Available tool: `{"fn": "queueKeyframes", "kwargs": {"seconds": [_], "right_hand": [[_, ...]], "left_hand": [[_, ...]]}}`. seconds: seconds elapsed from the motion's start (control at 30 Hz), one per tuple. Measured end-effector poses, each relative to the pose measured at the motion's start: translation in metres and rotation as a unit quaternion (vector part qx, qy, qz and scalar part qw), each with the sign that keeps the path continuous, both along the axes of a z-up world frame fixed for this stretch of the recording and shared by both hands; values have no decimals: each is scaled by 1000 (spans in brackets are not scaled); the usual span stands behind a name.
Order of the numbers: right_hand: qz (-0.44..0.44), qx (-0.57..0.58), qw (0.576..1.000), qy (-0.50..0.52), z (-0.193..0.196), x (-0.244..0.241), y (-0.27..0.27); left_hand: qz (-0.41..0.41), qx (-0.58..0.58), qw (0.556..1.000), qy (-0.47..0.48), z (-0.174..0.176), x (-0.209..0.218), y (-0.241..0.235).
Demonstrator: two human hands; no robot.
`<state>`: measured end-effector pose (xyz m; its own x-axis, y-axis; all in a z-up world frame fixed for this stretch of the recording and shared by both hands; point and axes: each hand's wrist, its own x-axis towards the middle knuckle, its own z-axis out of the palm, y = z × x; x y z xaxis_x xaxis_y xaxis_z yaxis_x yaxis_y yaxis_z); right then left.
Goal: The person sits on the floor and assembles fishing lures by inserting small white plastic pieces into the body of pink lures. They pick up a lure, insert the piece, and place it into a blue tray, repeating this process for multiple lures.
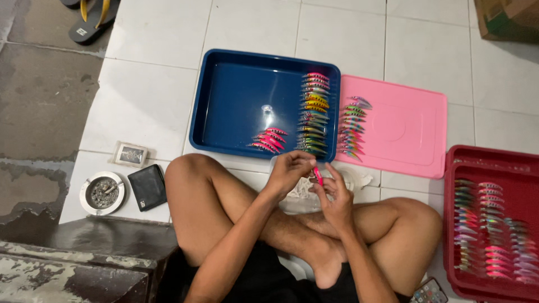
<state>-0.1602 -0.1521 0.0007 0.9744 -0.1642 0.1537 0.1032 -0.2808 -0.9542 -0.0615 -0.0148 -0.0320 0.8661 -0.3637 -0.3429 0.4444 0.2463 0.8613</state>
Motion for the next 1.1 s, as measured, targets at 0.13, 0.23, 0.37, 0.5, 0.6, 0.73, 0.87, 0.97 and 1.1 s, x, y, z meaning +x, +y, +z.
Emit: {"fn": "queueKeyframes", "kwargs": {"seconds": [0.13,0.23,0.37,0.5,0.6,0.73,0.87,0.97,1.1], "right_hand": [[-16,-59,996,-64,18,5,5],[-27,-113,988,-102,17,6,4],[-15,-175,975,-138,31,10,9],[3,-195,968,-161,34,12,12],[-3,-185,972,-144,23,8,9],[42,-186,980,-59,16,3,5],[45,-278,959,-36,0,6,3],[21,-310,950,-7,-7,13,3],[29,-274,961,-5,15,18,3]], "left_hand": [[37,7,999,39,7,-3,-4],[55,-21,996,69,19,-3,-2],[72,-32,994,72,20,-3,0],[89,-36,992,82,20,-3,2],[121,-42,988,85,31,4,13],[169,1,985,28,55,27,42],[163,18,986,-4,53,29,47],[135,4,991,8,49,23,40],[107,-4,994,19,31,20,29]]}}
